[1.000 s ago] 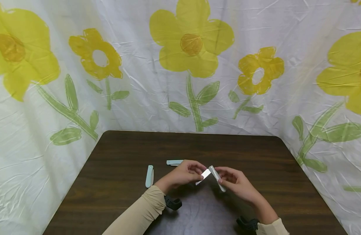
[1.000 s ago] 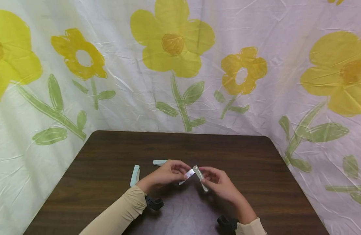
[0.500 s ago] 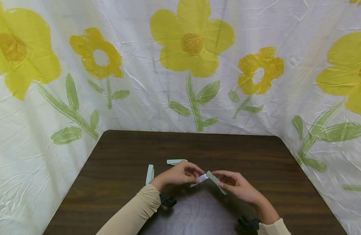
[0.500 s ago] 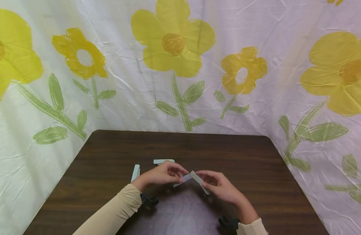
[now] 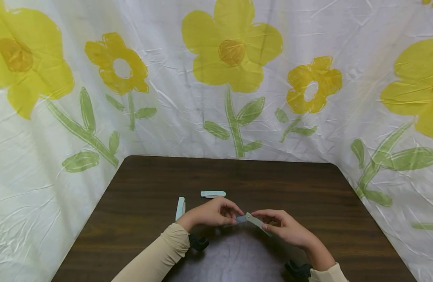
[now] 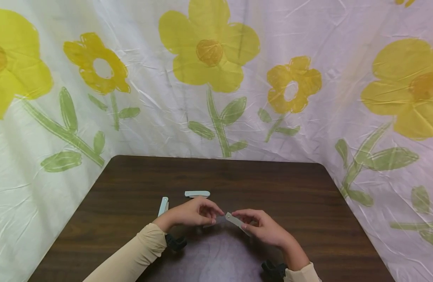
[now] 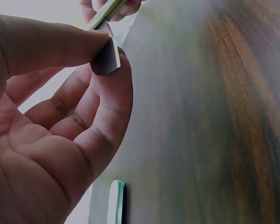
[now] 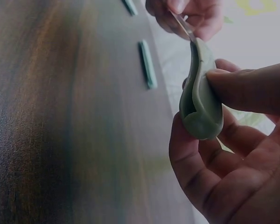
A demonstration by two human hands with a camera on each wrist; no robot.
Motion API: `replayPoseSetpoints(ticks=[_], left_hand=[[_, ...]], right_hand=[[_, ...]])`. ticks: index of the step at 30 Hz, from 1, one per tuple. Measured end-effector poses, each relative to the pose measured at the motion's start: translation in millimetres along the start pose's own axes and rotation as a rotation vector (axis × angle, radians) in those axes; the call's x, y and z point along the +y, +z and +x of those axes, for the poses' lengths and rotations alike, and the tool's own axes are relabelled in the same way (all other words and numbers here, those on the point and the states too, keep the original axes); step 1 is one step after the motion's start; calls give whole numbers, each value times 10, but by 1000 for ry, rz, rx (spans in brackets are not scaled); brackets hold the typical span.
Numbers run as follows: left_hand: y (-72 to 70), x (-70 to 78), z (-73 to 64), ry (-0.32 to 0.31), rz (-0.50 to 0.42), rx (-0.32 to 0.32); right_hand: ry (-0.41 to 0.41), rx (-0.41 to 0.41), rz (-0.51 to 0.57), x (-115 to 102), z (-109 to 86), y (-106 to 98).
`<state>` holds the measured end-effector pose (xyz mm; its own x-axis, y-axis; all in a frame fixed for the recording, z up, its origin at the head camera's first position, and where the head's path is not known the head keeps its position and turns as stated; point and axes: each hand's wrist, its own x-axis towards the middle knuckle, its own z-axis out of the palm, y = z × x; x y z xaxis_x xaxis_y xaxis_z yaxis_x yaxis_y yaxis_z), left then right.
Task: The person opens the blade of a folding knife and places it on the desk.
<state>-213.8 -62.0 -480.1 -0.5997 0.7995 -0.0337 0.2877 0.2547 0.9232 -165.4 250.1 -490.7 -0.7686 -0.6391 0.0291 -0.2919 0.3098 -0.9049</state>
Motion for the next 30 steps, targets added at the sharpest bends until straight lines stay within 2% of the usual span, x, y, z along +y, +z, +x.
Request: replayPoseSetpoints(ticks=[9,18,24,30], left_hand=[[-15,-5,-35,7,62,-17],[-18,-6,-52,22,53,-56],[0,-27,-53,27,98,-52],[17,-34,-48,24,122,-47]], right_hand=[[-36,-26,-46,-16,12,33],[-51,-44,-68,-10,17,66],[-70,-52,-78,-27,22,89],[-55,-59,-90,-40,44,89]])
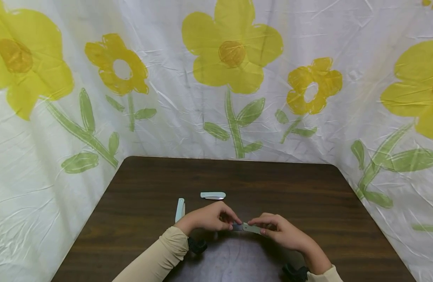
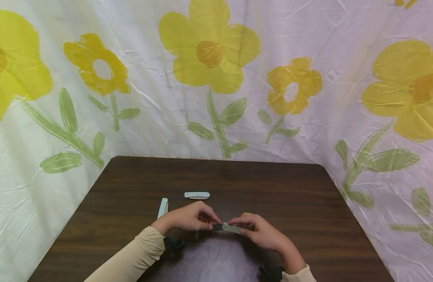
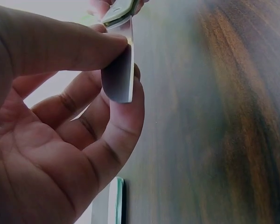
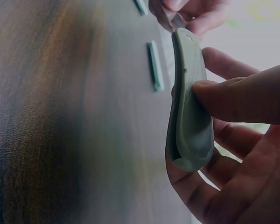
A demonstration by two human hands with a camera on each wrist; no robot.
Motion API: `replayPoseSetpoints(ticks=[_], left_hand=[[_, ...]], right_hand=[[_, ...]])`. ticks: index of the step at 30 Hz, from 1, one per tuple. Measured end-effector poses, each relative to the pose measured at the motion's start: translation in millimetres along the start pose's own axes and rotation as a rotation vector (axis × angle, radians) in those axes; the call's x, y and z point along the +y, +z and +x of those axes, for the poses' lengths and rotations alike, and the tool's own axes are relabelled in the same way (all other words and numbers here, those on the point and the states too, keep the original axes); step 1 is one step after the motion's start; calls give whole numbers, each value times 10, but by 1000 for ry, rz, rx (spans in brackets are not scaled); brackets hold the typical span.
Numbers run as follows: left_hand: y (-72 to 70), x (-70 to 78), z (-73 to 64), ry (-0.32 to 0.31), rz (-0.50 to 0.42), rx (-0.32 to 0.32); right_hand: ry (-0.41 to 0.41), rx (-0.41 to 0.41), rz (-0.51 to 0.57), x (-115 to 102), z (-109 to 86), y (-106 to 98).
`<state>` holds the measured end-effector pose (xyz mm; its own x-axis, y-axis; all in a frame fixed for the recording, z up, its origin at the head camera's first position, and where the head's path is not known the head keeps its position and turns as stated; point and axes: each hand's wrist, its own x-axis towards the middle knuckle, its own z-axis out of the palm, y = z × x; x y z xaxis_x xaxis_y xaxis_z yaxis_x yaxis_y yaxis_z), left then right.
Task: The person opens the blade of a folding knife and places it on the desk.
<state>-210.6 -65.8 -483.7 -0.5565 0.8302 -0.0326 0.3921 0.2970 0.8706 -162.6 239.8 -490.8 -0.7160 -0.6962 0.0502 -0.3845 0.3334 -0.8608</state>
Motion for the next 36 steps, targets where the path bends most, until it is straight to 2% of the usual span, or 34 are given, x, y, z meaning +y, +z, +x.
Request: replayPoseSetpoints(ticks=[25,36], left_hand=[[30,-22,55,-6,50,-55],[108,-92,63,-67,26,-26]], right_hand=[[47,-63,-14,67,48,18],[55,-51,-87,135,39,82]])
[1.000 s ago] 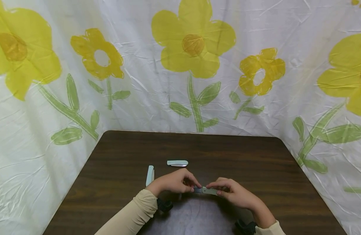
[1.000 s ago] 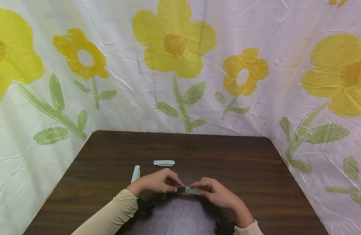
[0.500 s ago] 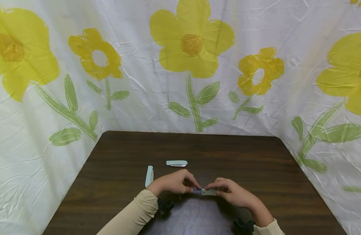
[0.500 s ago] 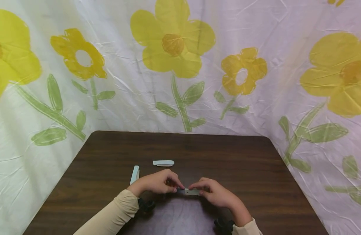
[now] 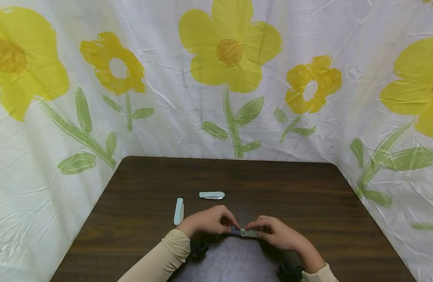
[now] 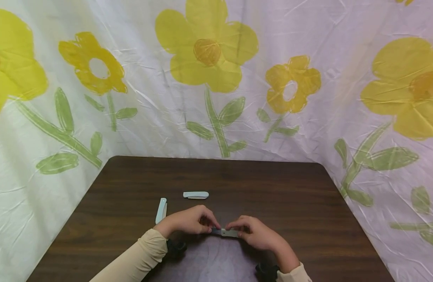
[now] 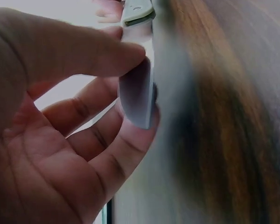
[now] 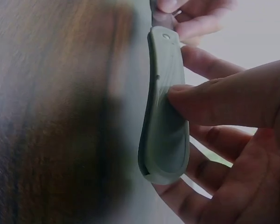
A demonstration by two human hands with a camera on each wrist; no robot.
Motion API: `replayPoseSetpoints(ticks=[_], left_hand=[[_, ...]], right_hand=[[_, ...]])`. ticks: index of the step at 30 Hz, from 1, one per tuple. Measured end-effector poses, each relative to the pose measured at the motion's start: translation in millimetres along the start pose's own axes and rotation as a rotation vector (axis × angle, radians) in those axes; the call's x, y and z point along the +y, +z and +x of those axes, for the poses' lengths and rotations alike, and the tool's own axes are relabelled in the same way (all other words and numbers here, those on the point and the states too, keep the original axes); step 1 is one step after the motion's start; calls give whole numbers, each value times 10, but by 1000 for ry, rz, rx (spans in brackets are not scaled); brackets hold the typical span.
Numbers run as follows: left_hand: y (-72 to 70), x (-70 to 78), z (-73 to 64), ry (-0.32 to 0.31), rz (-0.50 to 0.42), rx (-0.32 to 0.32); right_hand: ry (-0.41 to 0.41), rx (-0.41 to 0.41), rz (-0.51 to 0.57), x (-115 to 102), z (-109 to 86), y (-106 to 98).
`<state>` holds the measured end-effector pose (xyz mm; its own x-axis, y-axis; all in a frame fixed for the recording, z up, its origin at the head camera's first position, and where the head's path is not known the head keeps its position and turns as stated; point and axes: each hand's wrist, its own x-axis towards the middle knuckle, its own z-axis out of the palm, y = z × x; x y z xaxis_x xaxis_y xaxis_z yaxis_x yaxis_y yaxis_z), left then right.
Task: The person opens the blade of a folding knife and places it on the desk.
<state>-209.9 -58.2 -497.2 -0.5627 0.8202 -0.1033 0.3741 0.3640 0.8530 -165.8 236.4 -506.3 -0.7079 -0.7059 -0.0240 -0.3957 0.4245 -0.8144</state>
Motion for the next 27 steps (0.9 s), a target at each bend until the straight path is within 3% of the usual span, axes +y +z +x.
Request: replayPoseSetpoints(ticks=[6,19,27], left_hand=[[5,-18,-15,-25,-2,12],[48,-79,-23,-7,127,100],[27,-54,-70,-10,169,140]], right_hand=[[1,19,-18,-7,11,39],[37,12,-45,-51,63,53],[-18,52,-109,-75,79,77]])
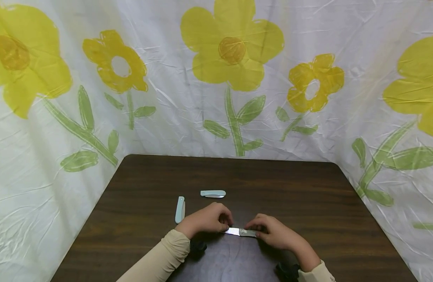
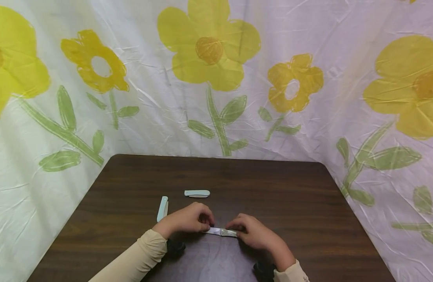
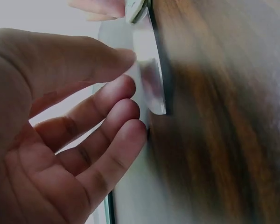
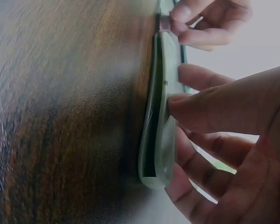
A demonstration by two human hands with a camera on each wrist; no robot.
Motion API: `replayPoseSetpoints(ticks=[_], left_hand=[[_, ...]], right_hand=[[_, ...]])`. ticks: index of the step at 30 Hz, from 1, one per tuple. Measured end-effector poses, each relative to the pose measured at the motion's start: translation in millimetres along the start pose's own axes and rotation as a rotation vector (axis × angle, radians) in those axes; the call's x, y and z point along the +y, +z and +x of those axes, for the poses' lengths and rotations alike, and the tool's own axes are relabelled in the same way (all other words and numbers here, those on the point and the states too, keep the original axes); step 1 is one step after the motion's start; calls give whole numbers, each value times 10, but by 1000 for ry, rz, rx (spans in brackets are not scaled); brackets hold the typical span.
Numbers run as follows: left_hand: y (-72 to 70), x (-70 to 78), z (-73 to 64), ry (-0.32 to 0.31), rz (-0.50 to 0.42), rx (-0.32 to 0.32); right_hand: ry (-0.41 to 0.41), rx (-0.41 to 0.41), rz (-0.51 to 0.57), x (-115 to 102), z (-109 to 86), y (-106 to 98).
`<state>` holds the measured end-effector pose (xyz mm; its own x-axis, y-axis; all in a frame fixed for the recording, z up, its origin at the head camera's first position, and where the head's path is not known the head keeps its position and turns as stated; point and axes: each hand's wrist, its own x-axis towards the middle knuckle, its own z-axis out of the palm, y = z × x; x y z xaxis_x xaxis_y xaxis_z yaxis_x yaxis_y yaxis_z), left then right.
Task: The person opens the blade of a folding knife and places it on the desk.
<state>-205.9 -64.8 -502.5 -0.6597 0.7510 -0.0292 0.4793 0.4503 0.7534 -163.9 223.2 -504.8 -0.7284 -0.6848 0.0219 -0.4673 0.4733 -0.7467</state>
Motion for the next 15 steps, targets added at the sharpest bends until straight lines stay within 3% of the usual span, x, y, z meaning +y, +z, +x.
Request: replayPoseSetpoints(ticks=[3,5,8,11,13,15], left_hand=[[-11,-3,-7,9,2,31],[-14,-11,-9,-2,17,90],[-21,-24,-18,-90,34,257],[-40,-37,-34,-223,22,431],[-58,-44,-51,-296,-16,495],[-72,-53,-67,-355,-74,516]], right_hand=[[5,-1,-11,-14,3,-8],[14,-5,-16,-20,9,-14],[17,-3,-27,-21,29,-25],[9,16,-38,-19,65,-28],[6,32,-45,-19,96,-27],[0,57,-58,-18,135,-22]])
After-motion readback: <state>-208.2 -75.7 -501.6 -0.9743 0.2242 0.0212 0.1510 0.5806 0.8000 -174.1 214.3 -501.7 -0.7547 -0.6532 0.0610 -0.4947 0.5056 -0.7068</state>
